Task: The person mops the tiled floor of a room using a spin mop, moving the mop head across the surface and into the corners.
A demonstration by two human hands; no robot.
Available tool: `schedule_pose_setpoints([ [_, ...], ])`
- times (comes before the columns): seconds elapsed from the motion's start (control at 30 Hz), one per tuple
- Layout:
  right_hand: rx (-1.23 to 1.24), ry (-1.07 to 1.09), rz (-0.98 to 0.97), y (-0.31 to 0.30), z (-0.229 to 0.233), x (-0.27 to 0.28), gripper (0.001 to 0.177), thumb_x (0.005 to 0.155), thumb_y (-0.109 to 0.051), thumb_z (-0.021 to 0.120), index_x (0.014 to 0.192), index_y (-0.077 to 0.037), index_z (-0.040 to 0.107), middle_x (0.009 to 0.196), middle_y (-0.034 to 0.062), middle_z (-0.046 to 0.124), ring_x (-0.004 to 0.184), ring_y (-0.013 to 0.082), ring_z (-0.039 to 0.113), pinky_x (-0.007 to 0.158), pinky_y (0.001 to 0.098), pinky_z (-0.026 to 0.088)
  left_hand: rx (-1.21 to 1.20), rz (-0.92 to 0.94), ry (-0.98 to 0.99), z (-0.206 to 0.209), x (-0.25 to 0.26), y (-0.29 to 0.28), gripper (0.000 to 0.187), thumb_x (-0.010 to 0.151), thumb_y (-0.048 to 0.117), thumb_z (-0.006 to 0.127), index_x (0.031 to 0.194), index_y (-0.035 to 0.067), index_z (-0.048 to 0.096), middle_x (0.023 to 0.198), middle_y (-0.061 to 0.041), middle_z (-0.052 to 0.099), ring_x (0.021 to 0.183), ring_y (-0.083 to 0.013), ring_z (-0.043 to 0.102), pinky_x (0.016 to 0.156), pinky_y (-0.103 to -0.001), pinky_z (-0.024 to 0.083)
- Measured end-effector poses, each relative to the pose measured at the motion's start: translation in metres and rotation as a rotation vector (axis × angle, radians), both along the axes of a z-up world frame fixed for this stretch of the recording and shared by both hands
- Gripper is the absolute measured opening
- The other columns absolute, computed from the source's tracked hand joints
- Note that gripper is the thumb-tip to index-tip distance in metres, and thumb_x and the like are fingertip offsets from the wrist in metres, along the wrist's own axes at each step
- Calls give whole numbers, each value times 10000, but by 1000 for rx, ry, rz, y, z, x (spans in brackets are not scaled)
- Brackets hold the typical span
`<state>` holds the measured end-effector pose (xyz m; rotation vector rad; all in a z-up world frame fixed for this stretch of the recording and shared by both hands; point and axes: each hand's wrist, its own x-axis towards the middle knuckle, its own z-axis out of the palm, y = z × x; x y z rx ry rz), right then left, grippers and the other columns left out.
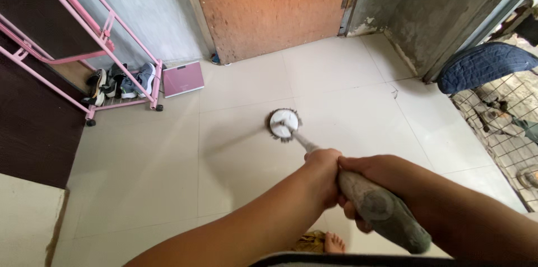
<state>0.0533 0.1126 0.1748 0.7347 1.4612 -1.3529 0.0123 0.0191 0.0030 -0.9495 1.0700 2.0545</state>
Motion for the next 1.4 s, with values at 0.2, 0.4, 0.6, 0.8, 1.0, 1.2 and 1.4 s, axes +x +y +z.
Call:
schedule_pose_setpoints([
  [0.2,-96,155,154,36,-13,-34,540,1051,-417,379,883,48,596,613,161,612,486,252,574,481,393,499,44,63,54,-16,-31,27,435,940,202,535,1248,-87,433,1107,-270,605,949,-381,672,741,-534,584],
  [0.4,-156,153,161,45,-61,-68,516,1065,-399,297,956,15,585,631,108,578,492,194,510,464,360,469,-6,65,45,-49,-73,33,398,935,209,534,1193,-89,475,1082,-279,620,950,-398,685,724,-548,582],
  [0.6,-15,52,115,71,-26,-44,562,1066,-447,304,958,19,599,639,126,586,503,211,545,461,366,470,68,166,-70,3,-31,71,616,971,205,488,1407,-145,229,1191,-317,552,970,-399,669,721,-590,577],
  [0.8,-10,-102,96,78,-11,-53,577,1070,-457,317,914,6,624,588,111,580,436,195,520,417,350,440,-21,187,-63,60,-21,72,637,985,158,502,1436,-95,130,1199,-298,524,968,-362,678,739,-519,597],
  [1.0,-137,91,46,41,-46,-93,524,1066,-376,313,909,39,590,624,151,587,478,243,555,474,409,501,-33,159,31,30,-87,33,518,956,188,552,1314,-81,293,1113,-280,568,917,-368,673,712,-529,576],
  [1.2,-77,143,59,17,-61,-118,457,1089,-324,333,955,33,586,666,142,600,507,216,539,460,379,486,-64,130,52,-15,-112,11,417,926,217,602,1193,-68,456,1026,-262,612,865,-375,668,685,-538,555],
  [1.4,-102,105,59,-10,-50,-58,473,1062,-384,299,1115,-2,573,769,175,633,519,228,560,452,373,490,-100,238,-23,-38,-48,-3,358,902,242,643,1091,-57,592,954,-247,649,822,-380,663,663,-546,537],
])
